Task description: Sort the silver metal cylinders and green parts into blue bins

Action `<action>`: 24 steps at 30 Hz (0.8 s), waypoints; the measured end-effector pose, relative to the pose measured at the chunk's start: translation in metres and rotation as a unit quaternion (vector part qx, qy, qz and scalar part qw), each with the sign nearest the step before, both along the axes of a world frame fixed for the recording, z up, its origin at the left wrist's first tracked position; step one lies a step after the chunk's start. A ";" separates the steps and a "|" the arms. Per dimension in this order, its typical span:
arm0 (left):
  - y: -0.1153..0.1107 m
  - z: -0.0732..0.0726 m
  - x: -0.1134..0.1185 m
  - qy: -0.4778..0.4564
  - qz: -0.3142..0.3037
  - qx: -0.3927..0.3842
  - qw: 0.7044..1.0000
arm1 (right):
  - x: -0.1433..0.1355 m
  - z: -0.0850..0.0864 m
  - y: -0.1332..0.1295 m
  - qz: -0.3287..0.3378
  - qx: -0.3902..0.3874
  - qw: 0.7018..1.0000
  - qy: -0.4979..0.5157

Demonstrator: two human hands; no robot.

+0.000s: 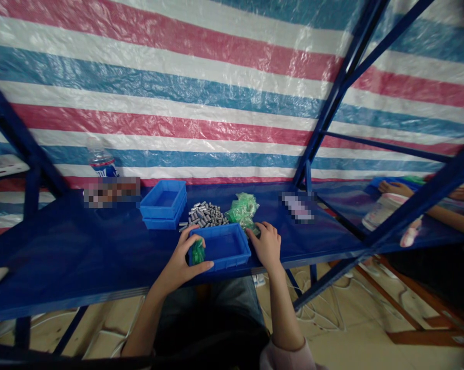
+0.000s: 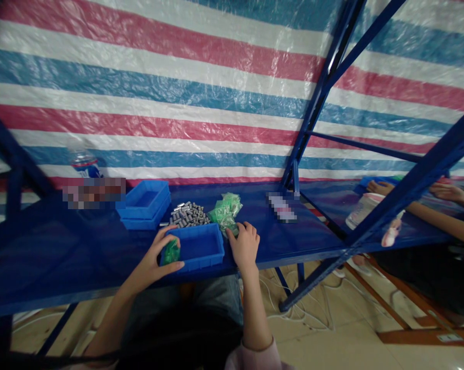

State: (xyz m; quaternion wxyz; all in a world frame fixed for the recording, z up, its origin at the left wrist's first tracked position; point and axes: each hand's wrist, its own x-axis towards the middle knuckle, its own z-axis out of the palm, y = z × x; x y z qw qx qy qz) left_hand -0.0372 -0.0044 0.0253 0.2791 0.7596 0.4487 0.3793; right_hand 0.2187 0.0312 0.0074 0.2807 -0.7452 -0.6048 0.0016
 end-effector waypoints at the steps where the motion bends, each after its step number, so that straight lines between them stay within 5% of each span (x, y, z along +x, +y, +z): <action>1: 0.000 0.000 0.000 -0.001 -0.001 0.000 1.000 | 0.001 0.000 0.000 0.003 0.007 1.000 0.008; 11: 0.000 -0.002 -0.001 0.001 0.002 0.004 1.000 | 0.009 -0.005 0.002 0.041 0.093 0.980 0.172; 17: 0.000 -0.002 0.000 0.005 0.009 0.009 1.000 | 0.010 -0.008 0.004 0.028 0.198 0.928 0.314; 24: 0.000 -0.001 0.000 0.001 0.012 0.015 1.000 | -0.005 0.021 -0.010 -0.014 0.330 0.855 0.400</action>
